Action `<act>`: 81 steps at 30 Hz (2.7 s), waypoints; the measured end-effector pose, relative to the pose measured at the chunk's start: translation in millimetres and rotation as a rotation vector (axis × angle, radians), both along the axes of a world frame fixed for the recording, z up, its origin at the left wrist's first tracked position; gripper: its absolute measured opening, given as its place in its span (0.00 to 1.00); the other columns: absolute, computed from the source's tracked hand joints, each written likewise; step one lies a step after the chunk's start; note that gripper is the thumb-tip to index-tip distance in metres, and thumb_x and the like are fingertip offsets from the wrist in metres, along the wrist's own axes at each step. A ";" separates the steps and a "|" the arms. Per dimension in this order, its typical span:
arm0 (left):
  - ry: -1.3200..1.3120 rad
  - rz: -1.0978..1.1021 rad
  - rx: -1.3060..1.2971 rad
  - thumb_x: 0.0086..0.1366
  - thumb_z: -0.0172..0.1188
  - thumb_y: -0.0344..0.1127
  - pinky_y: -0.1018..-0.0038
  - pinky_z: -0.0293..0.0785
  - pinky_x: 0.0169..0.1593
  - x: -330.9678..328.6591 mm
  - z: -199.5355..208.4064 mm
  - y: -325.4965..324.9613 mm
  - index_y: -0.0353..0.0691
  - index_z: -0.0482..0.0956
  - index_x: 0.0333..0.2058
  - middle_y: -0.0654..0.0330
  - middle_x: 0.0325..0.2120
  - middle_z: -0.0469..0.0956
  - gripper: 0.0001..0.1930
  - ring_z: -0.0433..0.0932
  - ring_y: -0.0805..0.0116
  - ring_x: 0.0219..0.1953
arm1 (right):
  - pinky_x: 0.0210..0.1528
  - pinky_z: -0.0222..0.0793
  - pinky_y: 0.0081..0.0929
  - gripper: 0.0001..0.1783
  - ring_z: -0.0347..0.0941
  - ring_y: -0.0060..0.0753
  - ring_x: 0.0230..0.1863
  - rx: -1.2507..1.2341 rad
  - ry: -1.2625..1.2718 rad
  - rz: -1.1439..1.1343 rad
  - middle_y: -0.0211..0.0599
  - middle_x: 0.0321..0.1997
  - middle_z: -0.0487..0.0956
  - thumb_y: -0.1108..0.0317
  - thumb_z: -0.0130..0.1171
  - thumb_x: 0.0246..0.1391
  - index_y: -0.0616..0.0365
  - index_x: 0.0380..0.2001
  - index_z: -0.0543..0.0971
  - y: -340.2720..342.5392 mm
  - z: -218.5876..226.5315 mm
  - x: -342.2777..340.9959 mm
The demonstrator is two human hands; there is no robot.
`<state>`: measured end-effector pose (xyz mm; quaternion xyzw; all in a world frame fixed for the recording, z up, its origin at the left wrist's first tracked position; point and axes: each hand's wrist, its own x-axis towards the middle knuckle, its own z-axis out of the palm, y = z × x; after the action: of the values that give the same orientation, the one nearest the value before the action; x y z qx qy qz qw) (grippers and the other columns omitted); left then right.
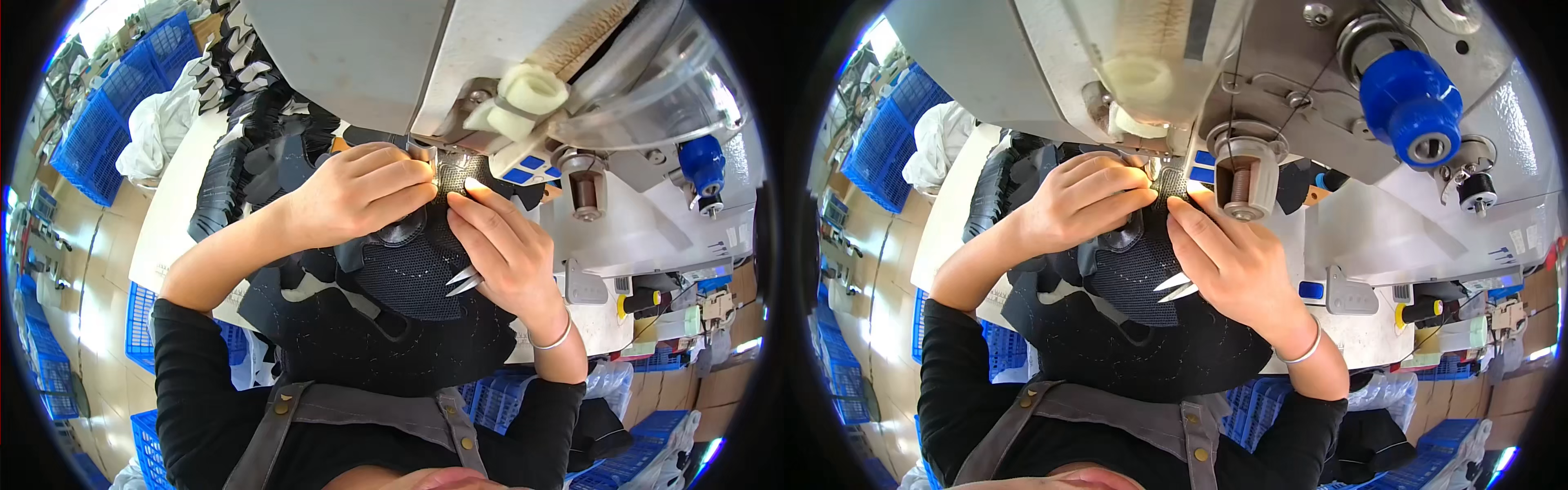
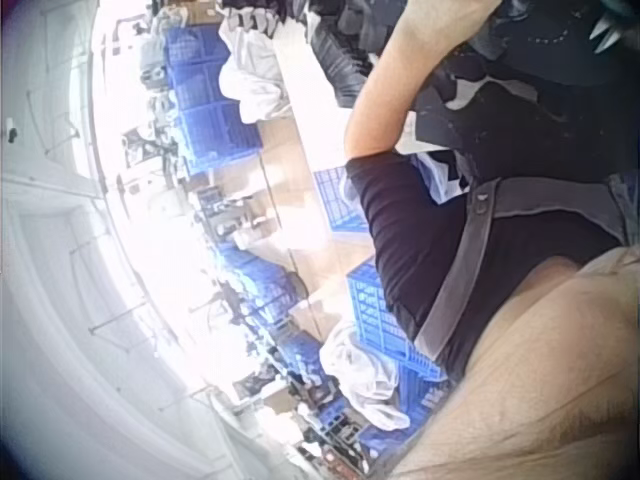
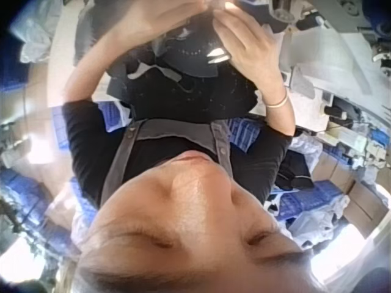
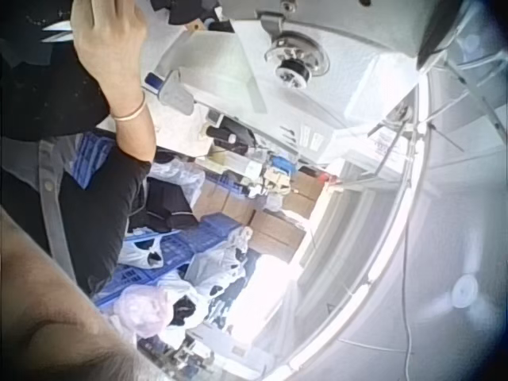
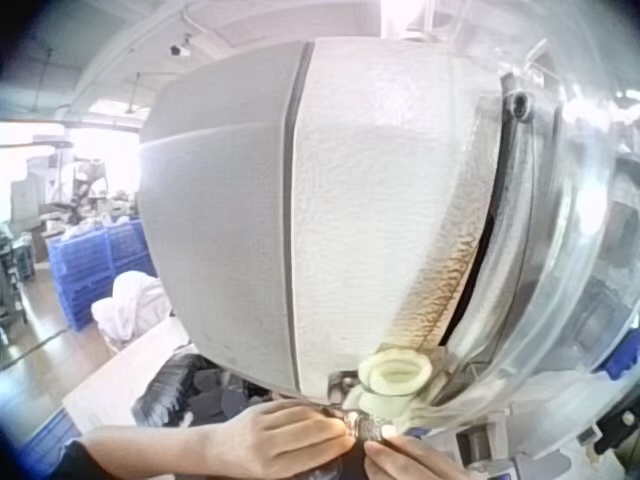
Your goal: The person sews black shoe upper pieces together using a sewing machine, trims thread using snips, and aligns and stitches additional fabric pieces onto the shoe upper.
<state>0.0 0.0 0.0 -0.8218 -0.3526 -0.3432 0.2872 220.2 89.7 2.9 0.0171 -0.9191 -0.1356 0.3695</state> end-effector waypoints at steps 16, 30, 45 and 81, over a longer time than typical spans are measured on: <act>-0.041 0.031 0.044 0.42 0.65 0.25 0.69 0.80 0.39 1.1 -8.9 -2.3 0.31 0.80 0.34 0.55 0.37 0.74 0.16 0.79 0.59 0.34 | 0.20 0.67 0.19 0.05 0.73 0.30 0.48 0.050 -0.113 -0.019 0.30 0.49 0.76 0.73 0.59 0.42 0.56 0.27 0.77 -1.9 8.7 -2.8; 0.019 0.039 0.101 0.41 0.61 0.30 0.68 0.81 0.39 3.1 -7.2 -4.4 0.30 0.80 0.35 0.55 0.34 0.77 0.18 0.79 0.61 0.36 | 0.22 0.69 0.20 0.07 0.74 0.32 0.48 0.044 -0.094 -0.010 0.32 0.48 0.77 0.73 0.59 0.42 0.58 0.29 0.79 -2.7 6.7 -3.1; 0.102 0.087 0.161 0.41 0.63 0.27 0.70 0.82 0.41 7.3 -5.2 -3.6 0.31 0.80 0.32 0.58 0.32 0.74 0.15 0.79 0.63 0.35 | 0.25 0.71 0.22 0.08 0.78 0.29 0.42 -0.059 -0.039 0.011 0.33 0.44 0.78 0.75 0.61 0.44 0.61 0.31 0.80 -5.1 8.9 -2.4; 0.047 0.104 0.107 0.41 0.62 0.27 0.74 0.81 0.36 8.9 -6.7 -7.6 0.31 0.81 0.34 0.57 0.33 0.75 0.16 0.80 0.62 0.35 | 0.18 0.66 0.21 0.11 0.76 0.24 0.27 -0.095 -0.035 -0.014 0.36 0.48 0.77 0.76 0.59 0.40 0.60 0.33 0.78 -5.0 3.5 0.2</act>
<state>8.9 -7.6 -6.7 -0.7937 -0.3694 -0.3267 0.3563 220.4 84.7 6.3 -0.0047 -0.9309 -0.0942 0.3529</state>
